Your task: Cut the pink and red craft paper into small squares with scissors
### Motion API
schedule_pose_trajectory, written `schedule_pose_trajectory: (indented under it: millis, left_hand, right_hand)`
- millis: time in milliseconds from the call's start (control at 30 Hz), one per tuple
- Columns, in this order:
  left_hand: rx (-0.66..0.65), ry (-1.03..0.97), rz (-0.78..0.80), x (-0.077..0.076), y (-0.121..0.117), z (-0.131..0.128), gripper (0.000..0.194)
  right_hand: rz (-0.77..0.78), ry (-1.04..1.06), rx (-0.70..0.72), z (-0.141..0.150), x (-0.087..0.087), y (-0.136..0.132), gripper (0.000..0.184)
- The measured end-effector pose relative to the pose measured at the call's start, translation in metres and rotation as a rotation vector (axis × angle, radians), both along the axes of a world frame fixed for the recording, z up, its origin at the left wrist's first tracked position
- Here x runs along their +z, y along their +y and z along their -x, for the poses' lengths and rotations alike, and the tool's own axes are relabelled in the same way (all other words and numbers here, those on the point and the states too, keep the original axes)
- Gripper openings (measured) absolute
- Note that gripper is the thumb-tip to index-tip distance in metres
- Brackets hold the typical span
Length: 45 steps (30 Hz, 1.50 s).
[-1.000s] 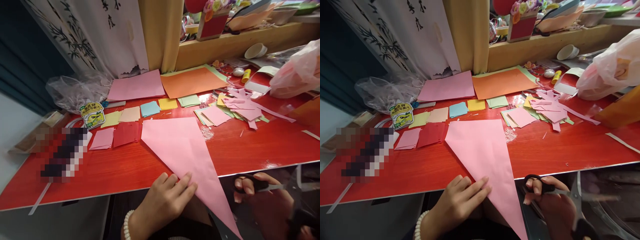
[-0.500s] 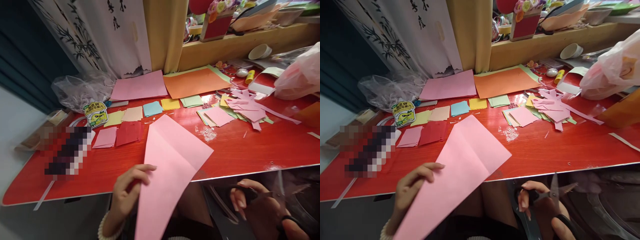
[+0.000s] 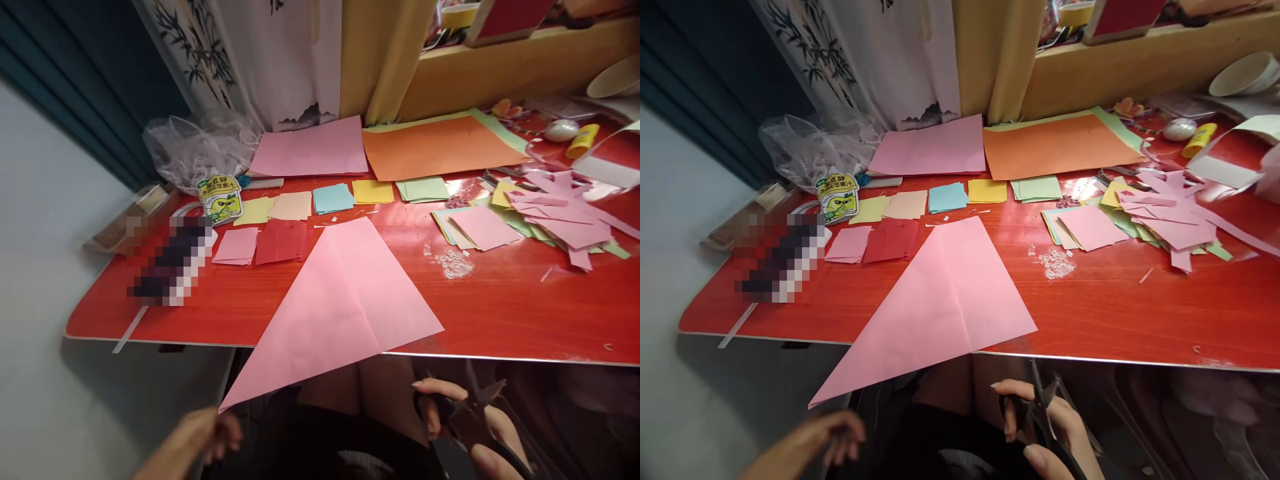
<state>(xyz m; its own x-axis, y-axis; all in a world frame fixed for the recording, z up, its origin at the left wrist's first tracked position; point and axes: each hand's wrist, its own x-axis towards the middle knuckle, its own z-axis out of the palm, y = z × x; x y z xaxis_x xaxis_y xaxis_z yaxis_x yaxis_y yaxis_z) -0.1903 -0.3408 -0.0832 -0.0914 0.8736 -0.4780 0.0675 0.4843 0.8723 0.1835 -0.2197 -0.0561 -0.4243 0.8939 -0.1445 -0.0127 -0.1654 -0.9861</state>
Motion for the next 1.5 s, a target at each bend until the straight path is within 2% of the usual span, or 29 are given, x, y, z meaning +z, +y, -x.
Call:
schedule_pose_trajectory:
  millis: [67, 133, 233, 333, 433, 500, 667, 800, 900, 1067, 1167, 1267, 1500]
  left_hand:
    - [-0.258, -0.128, 0.059, -0.024, 0.012, -0.045, 0.052]
    - [-0.320, -0.198, 0.038, -0.033, 0.041, -0.097, 0.058]
    - [-0.266, -0.301, -0.044, -0.021, 0.086, -0.162, 0.060]
    - [-0.091, -0.301, -0.110, 0.001, 0.111, -0.192, 0.056]
    - [0.090, -0.241, -0.135, 0.014, 0.119, -0.199, 0.055]
    - [0.141, -0.224, -0.115, 0.017, 0.119, -0.199, 0.055]
    - [0.071, -0.256, -0.105, 0.024, 0.108, -0.198, 0.055]
    - [0.062, -0.242, -0.158, 0.027, 0.099, -0.193, 0.052]
    - [0.107, -0.241, -0.122, 0.026, 0.100, -0.192, 0.050]
    - [0.163, -0.181, -0.081, 0.022, 0.106, -0.196, 0.045]
    - [0.175, -0.160, -0.099, 0.022, 0.106, -0.198, 0.045]
    - [0.165, -0.184, -0.122, 0.023, 0.106, -0.197, 0.044]
    - [0.084, -0.167, -0.172, 0.019, 0.104, -0.194, 0.043]
  right_hand:
    - [-0.022, -0.089, 0.063, 0.005, 0.002, 0.003, 0.044]
    - [-0.020, -0.166, 0.120, 0.011, 0.001, 0.003, 0.044]
    - [0.010, -0.253, 0.244, 0.012, -0.005, -0.001, 0.044]
    - [0.024, -0.344, 0.276, 0.003, -0.010, -0.007, 0.043]
    - [0.044, -0.410, 0.257, -0.006, -0.011, -0.009, 0.042]
    - [0.058, -0.423, 0.268, -0.006, -0.009, -0.009, 0.042]
    - [0.056, -0.341, 0.288, 0.007, 0.004, -0.003, 0.046]
    - [0.033, -0.275, 0.334, 0.019, 0.010, 0.002, 0.039]
    - [-0.004, -0.256, 0.377, 0.025, 0.011, 0.005, 0.031]
    - [0.097, -0.217, 0.377, 0.030, 0.008, 0.006, 0.027]
    - [0.103, -0.215, 0.369, 0.032, 0.009, 0.007, 0.023]
    - [0.097, -0.223, 0.347, 0.034, 0.011, 0.008, 0.017]
    - [0.133, -0.292, 0.331, 0.038, 0.012, 0.010, 0.025]
